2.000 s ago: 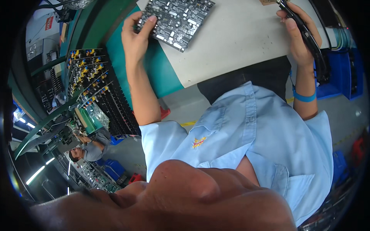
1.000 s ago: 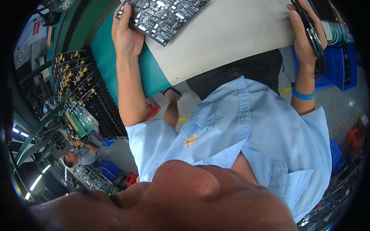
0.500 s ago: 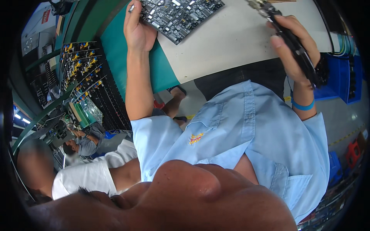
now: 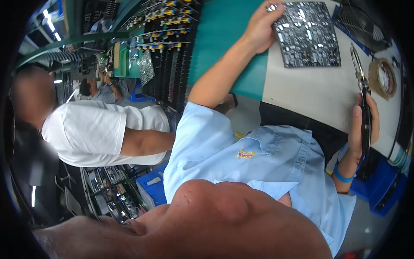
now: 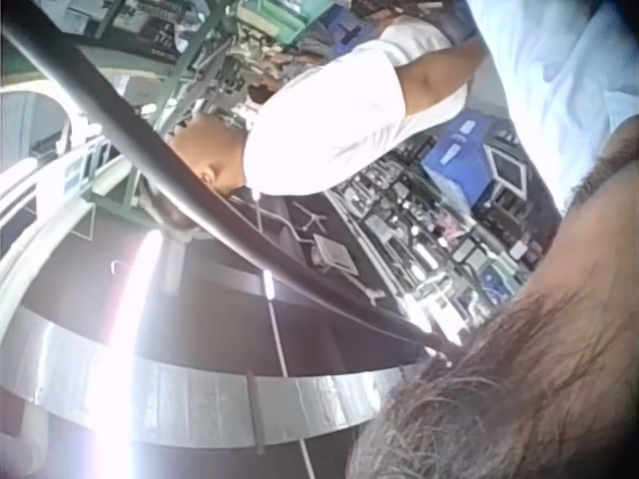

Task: Soldering components on a printed circuit board at a manual assembly station.

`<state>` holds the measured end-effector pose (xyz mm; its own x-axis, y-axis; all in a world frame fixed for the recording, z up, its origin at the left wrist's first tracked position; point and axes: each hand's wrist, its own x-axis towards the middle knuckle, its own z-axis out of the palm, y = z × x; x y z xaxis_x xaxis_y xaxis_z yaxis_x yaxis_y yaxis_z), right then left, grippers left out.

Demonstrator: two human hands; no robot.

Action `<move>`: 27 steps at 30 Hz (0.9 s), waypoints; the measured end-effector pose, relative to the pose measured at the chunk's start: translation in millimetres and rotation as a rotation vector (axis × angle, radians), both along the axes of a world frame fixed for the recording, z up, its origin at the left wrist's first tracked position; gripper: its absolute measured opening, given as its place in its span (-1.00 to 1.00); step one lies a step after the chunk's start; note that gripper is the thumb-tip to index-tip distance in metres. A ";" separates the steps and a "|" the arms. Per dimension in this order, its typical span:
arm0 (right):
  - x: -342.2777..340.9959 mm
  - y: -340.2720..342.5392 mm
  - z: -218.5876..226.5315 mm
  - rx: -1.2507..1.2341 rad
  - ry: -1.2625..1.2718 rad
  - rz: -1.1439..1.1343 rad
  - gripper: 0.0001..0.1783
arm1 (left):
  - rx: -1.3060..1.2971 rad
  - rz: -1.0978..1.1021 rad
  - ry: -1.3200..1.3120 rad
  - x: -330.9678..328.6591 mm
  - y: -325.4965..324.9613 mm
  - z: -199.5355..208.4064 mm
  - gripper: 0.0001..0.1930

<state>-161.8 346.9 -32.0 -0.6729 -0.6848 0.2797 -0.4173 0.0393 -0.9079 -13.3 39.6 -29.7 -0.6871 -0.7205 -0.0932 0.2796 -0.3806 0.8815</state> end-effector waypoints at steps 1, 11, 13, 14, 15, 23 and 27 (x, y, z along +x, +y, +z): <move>-0.5 -1.3 -1.5 -0.017 0.005 0.013 -0.59 | -0.017 0.013 0.005 2.2 -2.2 1.7 -0.75; 3.1 -12.5 -3.3 -0.054 -0.012 0.030 -0.58 | 0.075 -0.136 0.039 8.7 -8.5 10.3 -0.79; 2.6 -12.5 -5.2 -0.060 -0.017 0.028 -0.57 | -0.025 -0.091 -0.036 9.2 -10.6 3.0 -0.80; 2.0 -12.4 -5.4 -0.063 -0.019 0.027 -0.57 | -0.075 -0.069 -0.073 9.5 -11.7 0.8 -0.80; 1.8 -12.8 -4.7 -0.067 -0.020 0.027 -0.57 | -0.125 -0.044 -0.110 10.5 -13.2 -0.4 -0.80; 6.5 -9.9 9.6 -0.048 0.035 -0.055 -0.59 | -1.003 0.115 -0.491 17.6 -13.4 7.0 -0.80; 7.2 -12.9 4.1 -0.067 0.030 -0.037 -0.59 | -1.290 0.261 -0.426 18.8 -17.9 0.2 -0.78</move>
